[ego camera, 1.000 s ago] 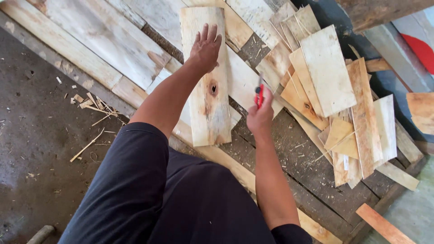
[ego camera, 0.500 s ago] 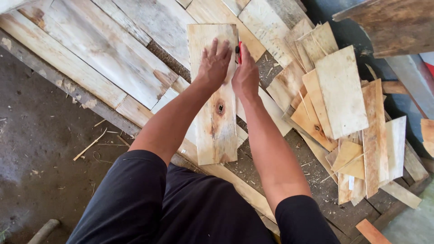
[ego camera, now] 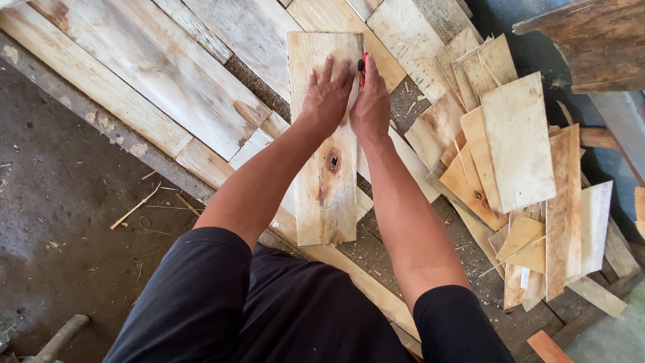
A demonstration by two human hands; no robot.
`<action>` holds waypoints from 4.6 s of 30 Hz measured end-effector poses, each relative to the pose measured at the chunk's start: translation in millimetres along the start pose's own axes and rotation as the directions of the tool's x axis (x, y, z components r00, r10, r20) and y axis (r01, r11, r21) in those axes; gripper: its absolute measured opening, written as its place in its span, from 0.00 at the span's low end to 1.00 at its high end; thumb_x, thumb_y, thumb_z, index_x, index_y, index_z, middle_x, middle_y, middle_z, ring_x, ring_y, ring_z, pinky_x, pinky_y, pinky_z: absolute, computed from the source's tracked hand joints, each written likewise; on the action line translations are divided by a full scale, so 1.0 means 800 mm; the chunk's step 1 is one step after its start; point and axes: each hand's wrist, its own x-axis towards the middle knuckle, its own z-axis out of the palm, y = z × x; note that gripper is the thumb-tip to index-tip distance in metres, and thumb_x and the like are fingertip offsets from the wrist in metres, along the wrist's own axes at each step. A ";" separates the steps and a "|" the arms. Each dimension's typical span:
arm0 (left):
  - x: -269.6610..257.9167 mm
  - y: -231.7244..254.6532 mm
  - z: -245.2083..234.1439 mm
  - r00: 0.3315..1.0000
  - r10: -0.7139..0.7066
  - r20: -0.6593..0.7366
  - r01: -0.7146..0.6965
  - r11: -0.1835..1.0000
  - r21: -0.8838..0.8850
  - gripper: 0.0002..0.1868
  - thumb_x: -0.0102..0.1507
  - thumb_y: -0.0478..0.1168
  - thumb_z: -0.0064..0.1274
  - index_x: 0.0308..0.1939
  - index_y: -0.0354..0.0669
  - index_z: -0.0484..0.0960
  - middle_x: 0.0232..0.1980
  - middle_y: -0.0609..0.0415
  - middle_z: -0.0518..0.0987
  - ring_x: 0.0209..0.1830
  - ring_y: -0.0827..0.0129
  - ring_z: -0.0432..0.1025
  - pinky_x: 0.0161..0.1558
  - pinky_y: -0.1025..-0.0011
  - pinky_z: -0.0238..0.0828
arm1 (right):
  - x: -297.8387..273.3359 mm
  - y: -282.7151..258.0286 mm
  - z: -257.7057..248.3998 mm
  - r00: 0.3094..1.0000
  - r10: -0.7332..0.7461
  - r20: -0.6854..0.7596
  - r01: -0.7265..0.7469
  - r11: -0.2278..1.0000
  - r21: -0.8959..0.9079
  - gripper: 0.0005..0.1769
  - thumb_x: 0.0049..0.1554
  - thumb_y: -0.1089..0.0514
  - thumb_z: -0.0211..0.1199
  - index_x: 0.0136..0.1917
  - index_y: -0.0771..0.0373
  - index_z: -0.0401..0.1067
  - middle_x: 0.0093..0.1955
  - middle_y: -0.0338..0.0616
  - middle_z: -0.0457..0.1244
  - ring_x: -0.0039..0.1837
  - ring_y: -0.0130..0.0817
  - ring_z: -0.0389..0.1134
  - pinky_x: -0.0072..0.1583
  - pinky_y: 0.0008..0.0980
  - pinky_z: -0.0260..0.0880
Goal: Sorting and inspecting thin wood planks in a workshop environment.
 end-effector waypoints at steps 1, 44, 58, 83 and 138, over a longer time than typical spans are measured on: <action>-0.001 0.000 -0.001 1.000 -0.007 0.004 0.007 1.000 0.002 0.57 0.54 0.49 0.70 0.80 0.40 0.51 0.84 0.46 0.42 0.82 0.39 0.36 0.74 0.39 0.48 | 0.002 0.000 0.001 1.000 0.009 0.006 -0.009 1.000 0.011 0.30 0.65 0.67 0.48 0.80 0.62 0.53 0.68 0.61 0.63 0.68 0.59 0.66 0.66 0.48 0.67; 0.011 0.005 -0.009 0.994 -0.011 0.109 0.014 1.000 -0.024 0.53 0.60 0.37 0.63 0.81 0.37 0.46 0.84 0.43 0.37 0.82 0.34 0.34 0.73 0.34 0.44 | -0.044 -0.027 -0.051 0.941 0.249 0.229 -0.208 0.960 -0.189 0.29 0.64 0.72 0.52 0.78 0.63 0.60 0.58 0.58 0.69 0.59 0.48 0.74 0.62 0.39 0.75; 0.033 0.002 0.003 0.999 -0.014 -0.046 0.013 1.000 -0.027 0.38 0.58 0.35 0.60 0.70 0.34 0.64 0.78 0.40 0.53 0.77 0.33 0.46 0.67 0.35 0.53 | -0.282 -0.009 -0.105 0.921 0.382 -0.078 -0.384 0.923 -0.012 0.13 0.63 0.59 0.57 0.60 0.66 0.68 0.47 0.55 0.68 0.48 0.51 0.71 0.50 0.46 0.70; 0.197 0.055 0.059 0.971 0.026 -0.236 0.033 0.969 0.246 0.14 0.66 0.40 0.45 0.47 0.36 0.83 0.49 0.43 0.77 0.50 0.54 0.69 0.47 0.57 0.65 | -0.503 0.011 -0.162 0.700 0.691 -0.180 -0.692 0.718 0.067 0.16 0.59 0.53 0.60 0.55 0.66 0.71 0.44 0.56 0.68 0.46 0.49 0.71 0.49 0.44 0.70; -0.299 0.079 0.202 0.730 -0.643 0.232 0.156 -0.174 -0.972 0.19 0.62 0.39 0.60 0.53 0.30 0.81 0.36 0.50 0.81 0.27 0.72 0.70 0.28 0.72 0.67 | -0.473 0.060 -0.056 0.570 0.721 0.394 -0.783 0.331 0.527 0.09 0.61 0.54 0.62 0.52 0.60 0.77 0.43 0.37 0.69 0.35 0.23 0.61 0.32 0.28 0.61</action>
